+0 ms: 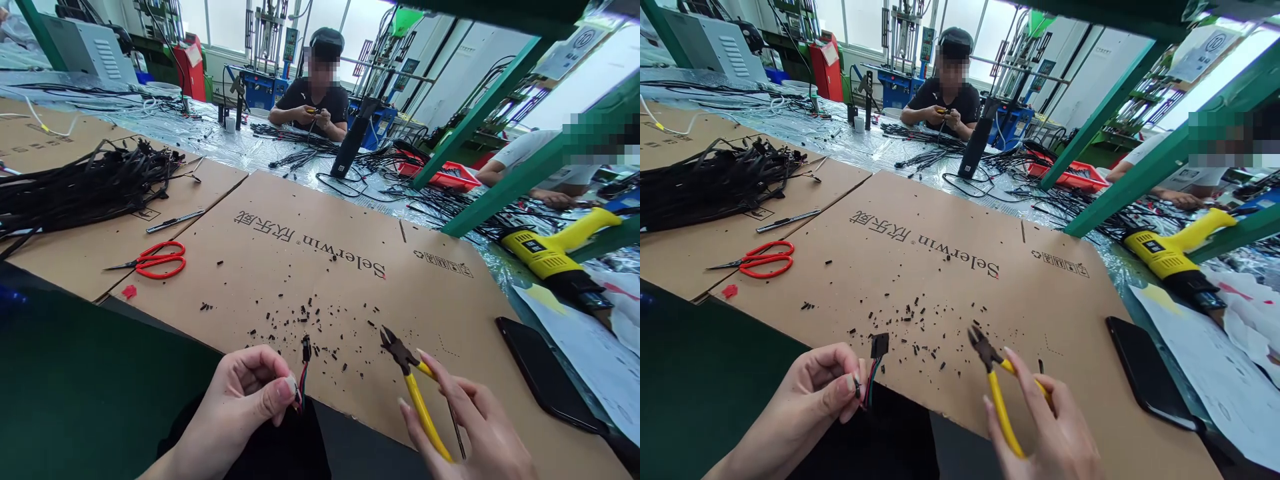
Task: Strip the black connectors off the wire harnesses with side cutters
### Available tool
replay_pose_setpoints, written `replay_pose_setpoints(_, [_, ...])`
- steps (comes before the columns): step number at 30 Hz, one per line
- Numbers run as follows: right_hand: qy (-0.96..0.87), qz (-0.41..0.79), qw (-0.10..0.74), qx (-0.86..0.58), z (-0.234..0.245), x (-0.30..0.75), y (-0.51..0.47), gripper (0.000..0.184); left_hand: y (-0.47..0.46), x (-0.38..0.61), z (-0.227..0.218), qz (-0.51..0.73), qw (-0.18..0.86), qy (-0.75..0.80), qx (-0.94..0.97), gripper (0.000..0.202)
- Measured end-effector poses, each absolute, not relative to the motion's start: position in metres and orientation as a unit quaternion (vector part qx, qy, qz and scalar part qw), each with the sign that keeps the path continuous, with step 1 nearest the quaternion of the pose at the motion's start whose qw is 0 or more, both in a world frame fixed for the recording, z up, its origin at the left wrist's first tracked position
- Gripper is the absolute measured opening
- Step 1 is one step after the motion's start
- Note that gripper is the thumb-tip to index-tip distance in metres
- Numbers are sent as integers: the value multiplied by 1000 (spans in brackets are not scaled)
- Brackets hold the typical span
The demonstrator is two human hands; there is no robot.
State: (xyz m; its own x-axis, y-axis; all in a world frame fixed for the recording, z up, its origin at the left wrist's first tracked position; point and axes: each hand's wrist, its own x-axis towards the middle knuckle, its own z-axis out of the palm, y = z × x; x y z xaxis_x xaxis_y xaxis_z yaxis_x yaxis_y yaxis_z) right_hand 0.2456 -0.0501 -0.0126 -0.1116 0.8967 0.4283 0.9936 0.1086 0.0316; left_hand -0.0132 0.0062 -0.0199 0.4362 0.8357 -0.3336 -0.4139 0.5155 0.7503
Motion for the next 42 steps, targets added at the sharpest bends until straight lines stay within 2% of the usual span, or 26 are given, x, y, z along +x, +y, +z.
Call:
replay_pose_setpoints(4, [-684, -239, 48, -687, -34, 267, -38, 48, 6, -14, -21, 395, 769, 385, 324, 40])
replay_pose_setpoints(6, [-664, -241, 65, -705, -36, 255, -39, 45, 4, -14, -22, 393, 749, 405, 346, 38])
replay_pose_setpoints(7, [-663, -213, 111, -709, -35, 244, -42, 43, 2, -14, -22, 388, 740, 415, 358, 37])
replay_pose_setpoints(9, [-678, -69, 263, -683, -32, 214, -47, 37, -2, -15, -24, 372, 729, 424, 388, 34])
replay_pose_setpoints(11, [-698, 198, 384, -571, -30, 182, -50, 30, -6, -15, -25, 356, 712, 426, 429, 32])
replay_pose_setpoints(12, [-672, 339, 390, -531, -30, 167, -50, 31, -7, -15, -26, 359, 694, 427, 455, 30])
replay_pose_setpoints(13, [-624, 425, 418, -505, -31, 155, -50, 30, -8, -14, -27, 368, 672, 427, 479, 28])
replay_pose_setpoints(15, [-544, 524, 441, -485, -32, 137, -49, 33, -8, -14, -26, 395, 634, 421, 514, 25])
replay_pose_setpoints(23, [-397, 564, 514, -510, -27, 120, -55, 39, -11, -5, -20, 411, 658, 421, 470, 35])
replay_pose_setpoints(25, [-353, 584, 537, -495, -32, 119, -56, 42, -12, -2, -19, 427, 653, 441, 443, 43])
replay_pose_setpoints(28, [-293, 622, 584, -433, -41, 120, -56, 37, -13, 0, -16, 441, 641, 455, 433, 55])
replay_pose_setpoints(30, [-264, 642, 604, -392, -43, 123, -56, 31, -10, 0, -12, 427, 639, 448, 456, 55])
replay_pose_setpoints(32, [-259, 667, 590, -374, -40, 126, -57, 29, -7, -1, -8, 405, 645, 431, 483, 49])
replay_pose_setpoints(36, [-275, 700, 540, -377, -28, 130, -58, 39, -2, -1, -2, 337, 701, 375, 504, 44])
replay_pose_setpoints(39, [-300, 678, 516, -429, -26, 133, -58, 42, -2, -2, -3, 296, 733, 364, 492, 41])
replay_pose_setpoints(42, [-317, 639, 509, -482, -30, 136, -59, 38, -3, -3, -5, 286, 722, 380, 503, 38])
